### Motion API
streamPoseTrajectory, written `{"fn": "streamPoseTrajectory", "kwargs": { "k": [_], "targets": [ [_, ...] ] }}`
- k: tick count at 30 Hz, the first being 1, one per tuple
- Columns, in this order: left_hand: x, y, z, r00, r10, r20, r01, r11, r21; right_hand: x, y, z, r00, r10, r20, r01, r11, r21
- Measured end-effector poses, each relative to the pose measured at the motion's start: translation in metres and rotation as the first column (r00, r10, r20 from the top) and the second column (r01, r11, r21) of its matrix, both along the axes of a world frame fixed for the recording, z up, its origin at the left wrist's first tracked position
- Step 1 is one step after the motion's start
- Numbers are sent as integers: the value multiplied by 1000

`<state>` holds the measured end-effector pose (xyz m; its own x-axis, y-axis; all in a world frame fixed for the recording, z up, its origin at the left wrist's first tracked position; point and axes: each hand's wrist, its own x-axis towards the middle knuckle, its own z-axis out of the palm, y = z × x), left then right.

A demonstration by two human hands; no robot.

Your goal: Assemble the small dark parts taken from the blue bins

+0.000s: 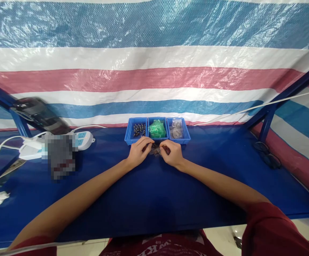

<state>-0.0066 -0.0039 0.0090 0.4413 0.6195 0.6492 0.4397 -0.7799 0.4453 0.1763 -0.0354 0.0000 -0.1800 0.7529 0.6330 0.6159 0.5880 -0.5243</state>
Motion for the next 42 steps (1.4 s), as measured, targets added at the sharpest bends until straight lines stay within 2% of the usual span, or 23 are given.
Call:
{"fn": "streamPoseTrajectory", "kwargs": {
  "k": [4, 9, 27, 42],
  "targets": [
    [0, 2, -1, 999, -13, -45, 11, 999, -43, 2, 1, 0, 989, 14, -150, -21, 999, -46],
    [1, 3, -3, 996, -60, -68, 55, 996, -66, 3, 2, 1, 973, 50, -226, -61, 997, -41],
    [0, 4, -3, 989, -101, -109, 95, 994, -59, 1, 3, 3, 950, 69, -303, -86, 995, -45],
    [-1, 4, -5, 994, -45, -96, 39, 998, -58, 0, 4, 3, 946, 102, -307, -121, 992, -43]
  ]
}}
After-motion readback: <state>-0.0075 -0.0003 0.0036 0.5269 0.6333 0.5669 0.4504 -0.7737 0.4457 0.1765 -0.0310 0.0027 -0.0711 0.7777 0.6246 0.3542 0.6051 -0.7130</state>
